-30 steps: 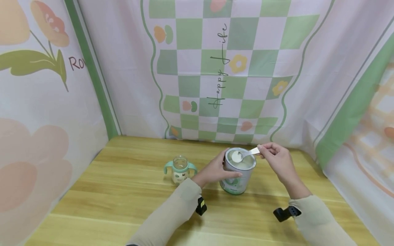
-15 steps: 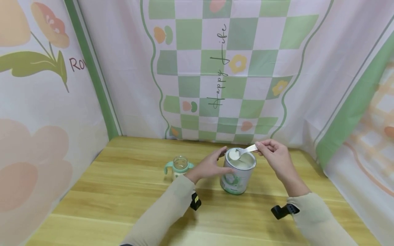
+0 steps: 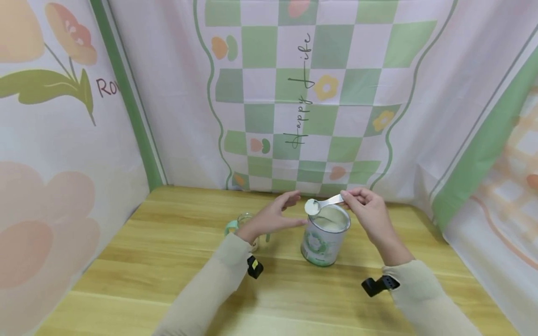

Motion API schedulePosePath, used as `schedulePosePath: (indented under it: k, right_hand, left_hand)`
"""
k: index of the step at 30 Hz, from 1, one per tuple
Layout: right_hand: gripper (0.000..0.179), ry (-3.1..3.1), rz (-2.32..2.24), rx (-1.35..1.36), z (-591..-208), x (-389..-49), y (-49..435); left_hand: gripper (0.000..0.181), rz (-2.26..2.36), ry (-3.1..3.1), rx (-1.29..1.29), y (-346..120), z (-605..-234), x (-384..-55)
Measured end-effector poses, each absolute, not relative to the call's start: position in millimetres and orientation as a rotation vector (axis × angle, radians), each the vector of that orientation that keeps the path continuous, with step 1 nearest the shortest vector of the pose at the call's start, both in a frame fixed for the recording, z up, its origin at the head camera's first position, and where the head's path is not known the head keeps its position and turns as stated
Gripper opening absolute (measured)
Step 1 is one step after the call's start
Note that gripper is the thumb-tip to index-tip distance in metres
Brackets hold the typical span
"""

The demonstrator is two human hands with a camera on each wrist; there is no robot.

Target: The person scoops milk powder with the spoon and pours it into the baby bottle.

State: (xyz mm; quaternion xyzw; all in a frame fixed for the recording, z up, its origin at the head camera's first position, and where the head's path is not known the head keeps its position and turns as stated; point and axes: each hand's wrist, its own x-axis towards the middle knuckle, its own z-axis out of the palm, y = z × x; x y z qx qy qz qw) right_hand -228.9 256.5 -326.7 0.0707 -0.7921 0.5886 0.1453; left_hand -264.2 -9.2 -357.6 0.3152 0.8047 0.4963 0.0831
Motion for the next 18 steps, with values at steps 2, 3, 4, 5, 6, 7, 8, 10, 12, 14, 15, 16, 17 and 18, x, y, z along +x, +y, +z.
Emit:
schedulePosePath:
  k: [2, 3, 4, 5, 6, 7, 8, 10, 12, 14, 15, 16, 17, 18]
  right_hand:
    - [0.029, -2.272, 1.711, 0.211, -326.9, -229.7, 252.8]
    - [0.029, -2.27, 1.715, 0.214, -326.9, -230.0, 250.9]
    - [0.029, -2.269, 1.719, 0.215, -327.0, -230.3, 248.9]
    - [0.03, -2.271, 1.722, 0.216, -327.0, -230.8, 246.9]
    - [0.031, -2.273, 1.725, 0.218, -327.1, -231.3, 244.9]
    - [0.032, -2.279, 1.727, 0.221, -326.9, -231.4, 243.0]
    - [0.034, -2.289, 1.725, 0.224, -326.6, -231.5, 241.0]
    - [0.036, -2.307, 1.725, 0.226, -326.3, -231.9, 236.9]
    - [0.036, -2.315, 1.74, 0.225, -326.2, -232.3, 232.4]
    - [0.036, -2.322, 1.758, 0.212, -325.6, -232.2, 227.4]
    - [0.036, -2.324, 1.77, 0.204, -325.7, -232.3, 225.2]
    - [0.036, -2.323, 1.784, 0.196, -325.9, -232.4, 222.9]
    - [0.035, -2.324, 1.797, 0.188, -326.0, -232.4, 220.8]
    - [0.035, -2.33, 1.807, 0.182, -326.2, -232.4, 218.8]
  left_hand:
    - [0.085, 1.468, 2.415, 0.933, -14.4, -355.9, -264.0]
    - [0.084, 1.465, 2.419, 0.933, -17.2, -355.1, -263.9]
    - [0.084, 1.46, 2.425, 0.937, -20.2, -354.4, -264.0]
    - [0.083, 1.457, 2.435, 0.939, -23.3, -354.0, -264.1]
    - [0.082, 1.457, 2.443, 0.941, -26.5, -353.6, -264.1]
    - [0.081, 1.459, 2.45, 0.946, -29.9, -353.4, -264.2]
    - [0.08, 1.464, 2.456, 0.947, -33.4, -353.3, -264.2]
    - [0.078, 1.467, 2.474, 0.953, -40.5, -353.5, -264.8]
    - [0.078, 1.472, 2.492, 0.943, -47.5, -353.1, -264.7]
    - [0.078, 1.481, 2.498, 0.939, -53.9, -352.2, -264.2]
    - [0.077, 1.485, 2.499, 0.934, -56.6, -351.5, -263.8]
    - [0.077, 1.485, 2.501, 0.928, -59.2, -351.3, -263.6]
    - [0.077, 1.484, 2.503, 0.921, -61.6, -351.2, -263.2]
    - [0.077, 1.484, 2.505, 0.911, -63.8, -351.2, -263.0]
